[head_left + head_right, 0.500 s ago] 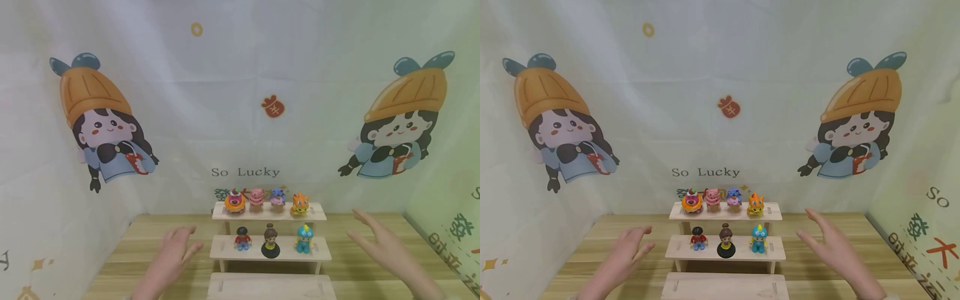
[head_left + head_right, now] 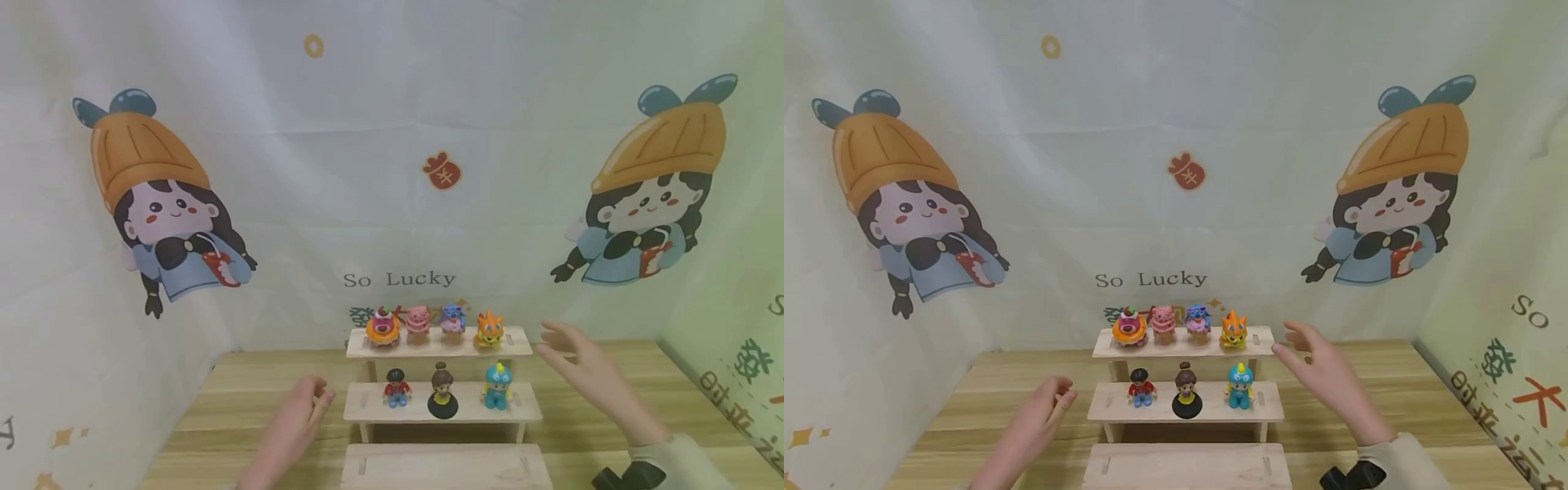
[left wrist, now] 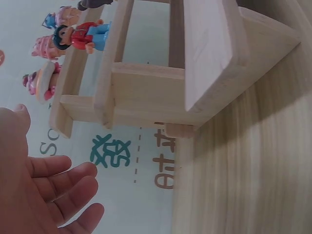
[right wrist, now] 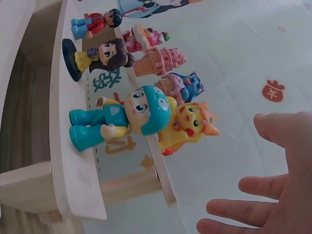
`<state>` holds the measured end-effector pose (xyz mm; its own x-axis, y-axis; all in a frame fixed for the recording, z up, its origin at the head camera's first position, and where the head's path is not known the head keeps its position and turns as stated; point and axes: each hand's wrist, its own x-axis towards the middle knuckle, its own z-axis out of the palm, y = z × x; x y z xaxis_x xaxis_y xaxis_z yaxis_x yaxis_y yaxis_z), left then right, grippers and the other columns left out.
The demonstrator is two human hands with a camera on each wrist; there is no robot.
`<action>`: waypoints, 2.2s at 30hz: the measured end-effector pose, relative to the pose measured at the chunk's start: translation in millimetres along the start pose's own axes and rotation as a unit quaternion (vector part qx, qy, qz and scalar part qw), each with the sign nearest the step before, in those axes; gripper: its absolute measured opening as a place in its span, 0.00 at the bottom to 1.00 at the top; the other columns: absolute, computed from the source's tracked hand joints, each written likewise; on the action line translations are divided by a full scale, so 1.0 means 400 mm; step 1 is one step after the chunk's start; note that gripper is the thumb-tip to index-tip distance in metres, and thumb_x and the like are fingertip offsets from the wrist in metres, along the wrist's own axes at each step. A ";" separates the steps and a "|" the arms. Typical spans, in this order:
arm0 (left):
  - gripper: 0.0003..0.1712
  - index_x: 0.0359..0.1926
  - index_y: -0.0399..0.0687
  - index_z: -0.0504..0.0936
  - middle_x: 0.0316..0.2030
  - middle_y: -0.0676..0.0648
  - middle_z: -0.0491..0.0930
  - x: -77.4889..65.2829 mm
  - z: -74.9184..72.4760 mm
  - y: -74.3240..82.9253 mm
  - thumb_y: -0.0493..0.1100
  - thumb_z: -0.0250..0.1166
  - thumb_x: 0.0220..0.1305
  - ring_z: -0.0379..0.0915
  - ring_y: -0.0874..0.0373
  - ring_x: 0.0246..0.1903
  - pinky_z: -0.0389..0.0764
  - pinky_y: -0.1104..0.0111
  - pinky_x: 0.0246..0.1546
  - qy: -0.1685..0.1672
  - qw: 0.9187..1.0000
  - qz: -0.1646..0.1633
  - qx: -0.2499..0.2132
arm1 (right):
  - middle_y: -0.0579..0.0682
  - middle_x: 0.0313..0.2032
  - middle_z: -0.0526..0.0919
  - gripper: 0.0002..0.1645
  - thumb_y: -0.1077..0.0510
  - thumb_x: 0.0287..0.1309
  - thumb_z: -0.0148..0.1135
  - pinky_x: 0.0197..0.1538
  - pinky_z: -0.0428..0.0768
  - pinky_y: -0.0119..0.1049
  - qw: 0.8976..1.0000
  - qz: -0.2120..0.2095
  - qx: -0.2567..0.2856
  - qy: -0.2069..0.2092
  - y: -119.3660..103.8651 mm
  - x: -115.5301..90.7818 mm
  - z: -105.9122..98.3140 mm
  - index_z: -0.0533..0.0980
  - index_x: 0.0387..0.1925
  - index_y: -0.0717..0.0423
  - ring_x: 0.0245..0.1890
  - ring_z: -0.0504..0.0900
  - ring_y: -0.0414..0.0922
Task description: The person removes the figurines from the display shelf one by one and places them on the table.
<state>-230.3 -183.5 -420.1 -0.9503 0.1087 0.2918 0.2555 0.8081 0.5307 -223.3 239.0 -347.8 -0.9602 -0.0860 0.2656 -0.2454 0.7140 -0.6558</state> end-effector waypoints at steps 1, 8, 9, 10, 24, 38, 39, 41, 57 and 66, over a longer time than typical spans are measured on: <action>0.23 0.52 0.37 0.73 0.40 0.46 0.78 0.001 0.005 -0.001 0.53 0.50 0.72 0.75 0.57 0.38 0.78 0.61 0.39 -0.002 1.000 -0.003 -0.004 | 0.69 0.59 0.72 0.38 0.42 0.67 0.52 0.49 0.77 0.57 1.000 -0.001 0.003 0.000 -0.004 0.006 0.003 0.58 0.68 0.61 0.54 0.75 0.66; 0.23 0.51 0.36 0.76 0.38 0.47 0.79 0.008 0.036 -0.011 0.52 0.52 0.71 0.75 0.58 0.37 0.78 0.62 0.39 -0.010 1.000 -0.011 0.001 | 0.68 0.61 0.70 0.41 0.41 0.64 0.57 0.53 0.75 0.57 1.000 -0.010 0.024 0.013 -0.020 0.040 0.027 0.58 0.69 0.60 0.57 0.73 0.66; 0.22 0.51 0.37 0.76 0.38 0.47 0.80 0.008 0.040 -0.013 0.51 0.52 0.71 0.75 0.57 0.38 0.78 0.61 0.39 -0.010 1.000 -0.008 0.003 | 0.68 0.61 0.70 0.41 0.42 0.63 0.57 0.54 0.74 0.57 0.999 -0.012 0.029 0.017 -0.021 0.043 0.031 0.58 0.68 0.60 0.58 0.72 0.65; 0.22 0.50 0.36 0.77 0.38 0.46 0.80 0.008 0.044 -0.015 0.51 0.52 0.71 0.76 0.57 0.38 0.78 0.61 0.39 -0.010 1.000 -0.005 0.005 | 0.68 0.61 0.70 0.41 0.42 0.63 0.58 0.55 0.73 0.57 0.999 -0.016 0.035 0.021 -0.023 0.047 0.035 0.59 0.68 0.61 0.58 0.72 0.65; 0.20 0.48 0.38 0.79 0.34 0.47 0.83 0.004 0.088 -0.020 0.51 0.53 0.71 0.78 0.59 0.33 0.79 0.62 0.34 -0.043 0.999 0.006 -0.018 | 0.65 0.61 0.71 0.30 0.51 0.70 0.51 0.60 0.69 0.57 0.995 -0.063 0.064 0.032 -0.042 0.083 0.089 0.61 0.67 0.62 0.59 0.72 0.62; 0.17 0.48 0.38 0.79 0.22 0.54 0.73 0.002 0.099 -0.009 0.47 0.53 0.71 0.65 0.66 0.21 0.68 0.73 0.23 -0.042 0.997 -0.001 -0.063 | 0.65 0.57 0.74 0.30 0.54 0.65 0.58 0.55 0.76 0.51 0.995 -0.067 0.061 0.033 -0.056 0.107 0.130 0.64 0.65 0.59 0.55 0.76 0.61; 0.17 0.47 0.39 0.79 0.22 0.54 0.73 0.002 0.100 -0.008 0.47 0.54 0.71 0.65 0.66 0.21 0.68 0.73 0.22 -0.042 0.997 -0.004 -0.066 | 0.64 0.57 0.75 0.30 0.55 0.65 0.58 0.54 0.77 0.50 0.995 -0.066 0.057 0.036 -0.057 0.108 0.132 0.65 0.65 0.59 0.54 0.77 0.61; 0.17 0.46 0.39 0.79 0.22 0.54 0.73 0.001 0.100 -0.005 0.48 0.54 0.71 0.65 0.66 0.21 0.68 0.73 0.22 -0.039 0.997 -0.007 -0.070 | 0.64 0.57 0.75 0.29 0.56 0.64 0.59 0.54 0.77 0.50 0.996 -0.064 0.053 0.041 -0.059 0.109 0.135 0.66 0.64 0.59 0.54 0.77 0.60; 0.17 0.46 0.39 0.79 0.22 0.53 0.75 0.006 0.101 0.002 0.49 0.54 0.70 0.65 0.64 0.21 0.67 0.72 0.21 -0.035 0.997 -0.019 -0.072 | 0.64 0.47 0.81 0.25 0.60 0.58 0.64 0.49 0.80 0.47 0.993 -0.063 0.030 0.099 -0.063 0.109 0.145 0.73 0.57 0.63 0.47 0.81 0.58; 0.18 0.47 0.37 0.78 0.23 0.52 0.76 0.002 0.097 0.002 0.48 0.55 0.70 0.66 0.63 0.22 0.68 0.71 0.22 -0.034 0.996 -0.019 -0.083 | 0.61 0.47 0.82 0.24 0.60 0.57 0.65 0.48 0.80 0.47 0.990 -0.068 0.033 0.121 -0.062 0.086 0.139 0.75 0.55 0.62 0.45 0.81 0.56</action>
<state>-237.7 -160.4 -450.2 -0.9682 0.1240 0.2173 0.2399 0.7064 0.6660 -257.7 180.0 -361.7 -0.8598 -0.0028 0.5105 -0.3854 0.6593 -0.6456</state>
